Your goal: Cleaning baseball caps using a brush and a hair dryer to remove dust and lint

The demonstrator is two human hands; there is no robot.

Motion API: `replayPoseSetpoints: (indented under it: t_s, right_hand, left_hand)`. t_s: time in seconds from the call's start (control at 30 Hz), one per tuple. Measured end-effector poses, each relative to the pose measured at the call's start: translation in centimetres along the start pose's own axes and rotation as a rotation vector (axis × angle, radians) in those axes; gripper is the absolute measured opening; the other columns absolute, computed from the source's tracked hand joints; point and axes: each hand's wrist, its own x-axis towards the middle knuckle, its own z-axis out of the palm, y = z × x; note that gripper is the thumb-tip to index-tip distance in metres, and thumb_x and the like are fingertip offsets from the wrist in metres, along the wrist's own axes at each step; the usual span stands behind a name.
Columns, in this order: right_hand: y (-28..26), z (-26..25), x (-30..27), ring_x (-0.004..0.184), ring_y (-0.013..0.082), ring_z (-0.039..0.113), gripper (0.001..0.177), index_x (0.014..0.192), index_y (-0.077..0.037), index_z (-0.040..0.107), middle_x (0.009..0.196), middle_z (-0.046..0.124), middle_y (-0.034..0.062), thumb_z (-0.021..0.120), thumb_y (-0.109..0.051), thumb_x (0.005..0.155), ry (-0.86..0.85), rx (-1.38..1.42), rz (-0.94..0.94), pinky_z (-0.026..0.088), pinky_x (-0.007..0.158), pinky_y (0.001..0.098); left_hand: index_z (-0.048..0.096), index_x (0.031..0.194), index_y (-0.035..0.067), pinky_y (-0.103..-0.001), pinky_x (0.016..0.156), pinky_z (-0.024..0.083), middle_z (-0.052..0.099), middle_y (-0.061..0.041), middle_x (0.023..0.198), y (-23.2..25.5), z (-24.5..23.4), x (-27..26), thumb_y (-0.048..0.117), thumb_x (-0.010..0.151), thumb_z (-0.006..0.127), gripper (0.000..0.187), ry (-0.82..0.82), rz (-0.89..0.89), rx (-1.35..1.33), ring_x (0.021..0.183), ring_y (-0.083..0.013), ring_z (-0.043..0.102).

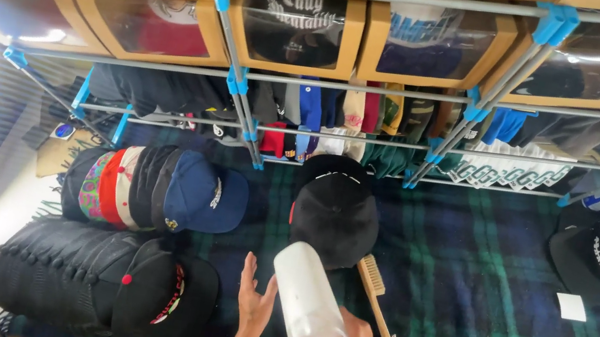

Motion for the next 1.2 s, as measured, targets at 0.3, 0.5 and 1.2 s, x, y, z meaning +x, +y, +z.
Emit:
replayPoseSetpoints:
  t_s: [0.3,0.5,1.2]
  right_hand:
    - [-8.0,-9.7,0.8,0.096,0.0245,0.065,0.046,0.120,-0.010,0.061,0.106,0.065,0.0109,0.075,-0.015,0.076,0.333,0.190,0.191,0.061,0.067,0.0416]
    - [8.5,-4.8,-1.0,0.103,0.0216,0.061,0.047,0.117,-0.003,0.070,0.112,0.069,0.0086,0.080,-0.009,0.072,0.450,0.299,0.198,0.048,0.100,0.0357]
    - [3.2,-13.5,2.9,0.128,0.0340,0.058,0.080,0.148,-0.005,0.052,0.139,0.064,0.0157,0.080,-0.022,0.075,0.570,0.001,0.292,0.047,0.105,0.0412]
  left_hand:
    - [0.033,0.159,0.016,-0.046,0.119,0.038,0.040,-0.007,0.163,-0.8,-1.9,-0.7,0.040,0.092,0.063,0.077,0.017,-0.075,0.009,0.150,-0.0255,0.042]
    - [0.035,0.159,0.014,-0.046,0.116,0.043,0.042,-0.009,0.160,-0.6,-0.9,0.3,0.041,0.094,0.060,0.075,-0.030,-0.014,0.018,0.147,-0.0272,0.045]
    - [0.050,0.152,0.015,-0.036,0.111,0.047,0.054,-0.003,0.150,1.6,0.2,2.2,0.044,0.100,0.044,0.059,-0.016,-0.174,-0.040,0.138,-0.0211,0.056]
